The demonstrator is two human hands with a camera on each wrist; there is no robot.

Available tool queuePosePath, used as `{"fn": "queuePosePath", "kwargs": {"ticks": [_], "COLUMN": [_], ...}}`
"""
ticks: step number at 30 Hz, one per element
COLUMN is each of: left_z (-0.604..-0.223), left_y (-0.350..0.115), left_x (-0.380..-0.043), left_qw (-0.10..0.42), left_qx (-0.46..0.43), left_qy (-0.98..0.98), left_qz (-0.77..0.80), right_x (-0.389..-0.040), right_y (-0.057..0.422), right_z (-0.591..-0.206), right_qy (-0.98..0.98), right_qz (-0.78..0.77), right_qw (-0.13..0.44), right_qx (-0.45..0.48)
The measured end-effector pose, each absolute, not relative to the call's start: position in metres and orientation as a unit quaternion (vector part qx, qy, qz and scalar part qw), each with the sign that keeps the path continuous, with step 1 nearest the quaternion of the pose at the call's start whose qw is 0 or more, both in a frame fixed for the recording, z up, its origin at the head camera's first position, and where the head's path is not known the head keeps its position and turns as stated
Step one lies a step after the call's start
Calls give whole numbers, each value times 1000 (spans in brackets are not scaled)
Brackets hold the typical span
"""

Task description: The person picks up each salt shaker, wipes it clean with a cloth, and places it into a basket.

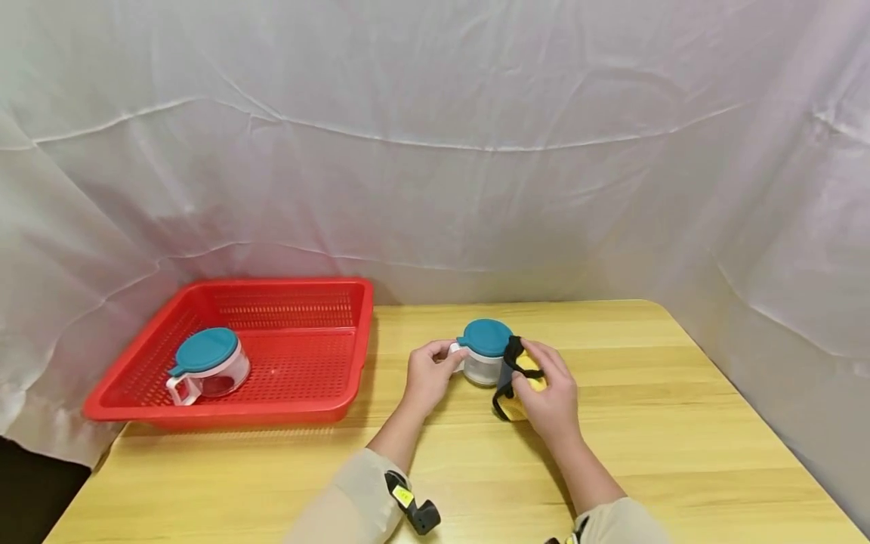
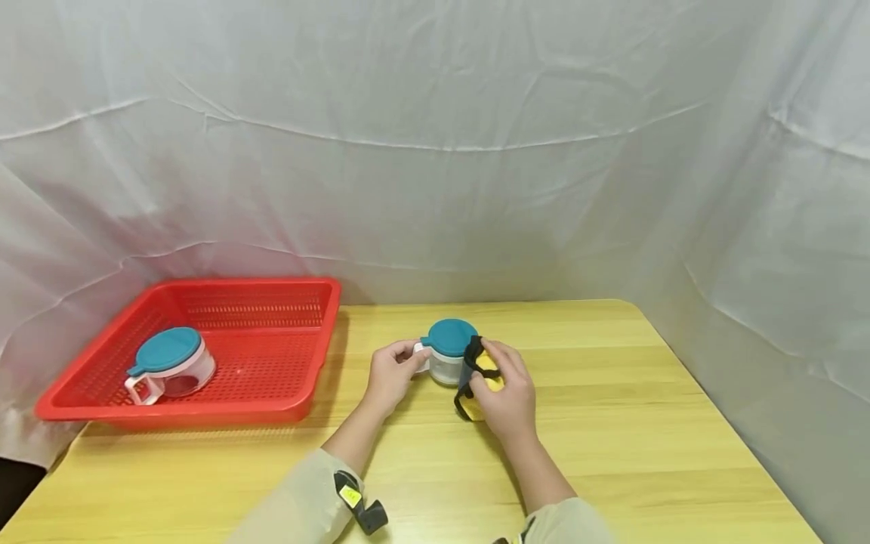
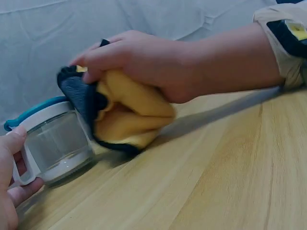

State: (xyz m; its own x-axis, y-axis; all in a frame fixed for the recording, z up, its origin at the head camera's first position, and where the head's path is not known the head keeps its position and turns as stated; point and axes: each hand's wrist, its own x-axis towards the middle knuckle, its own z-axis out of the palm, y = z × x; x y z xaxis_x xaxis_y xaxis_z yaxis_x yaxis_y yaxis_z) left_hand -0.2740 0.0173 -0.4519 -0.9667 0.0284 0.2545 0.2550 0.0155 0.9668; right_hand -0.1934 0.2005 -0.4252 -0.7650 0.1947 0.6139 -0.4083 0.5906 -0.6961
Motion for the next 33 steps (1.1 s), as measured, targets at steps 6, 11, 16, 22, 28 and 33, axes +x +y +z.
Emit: {"fn": "queuePosePath", "kwargs": {"ticks": [6, 11, 16, 22, 28, 33], "left_z": [-448, -433, -415, -402, -399, -395], "left_y": [19, 16, 8, 2, 5, 8], "left_x": [-274, -274, -270, -267, -262, -256], "left_qw": [136, 213, 261, 290, 269, 271], "left_qx": [-88, -98, -109, -107, -119, -134], "left_qy": [-699, -703, -696, -698, -713, -723], "left_qz": [-696, -672, -660, -646, -636, -621], "right_x": [-206, -207, -208, -209, -209, -210], "right_y": [175, 163, 154, 148, 144, 140], "right_z": [-423, -421, -420, -422, -417, -414], "right_qy": [-816, -820, -829, -823, -773, -735], "right_qz": [297, 205, 154, 149, 174, 173], "right_qw": [469, 476, 447, 459, 548, 597], "right_qx": [162, 243, 298, 299, 269, 270]}}
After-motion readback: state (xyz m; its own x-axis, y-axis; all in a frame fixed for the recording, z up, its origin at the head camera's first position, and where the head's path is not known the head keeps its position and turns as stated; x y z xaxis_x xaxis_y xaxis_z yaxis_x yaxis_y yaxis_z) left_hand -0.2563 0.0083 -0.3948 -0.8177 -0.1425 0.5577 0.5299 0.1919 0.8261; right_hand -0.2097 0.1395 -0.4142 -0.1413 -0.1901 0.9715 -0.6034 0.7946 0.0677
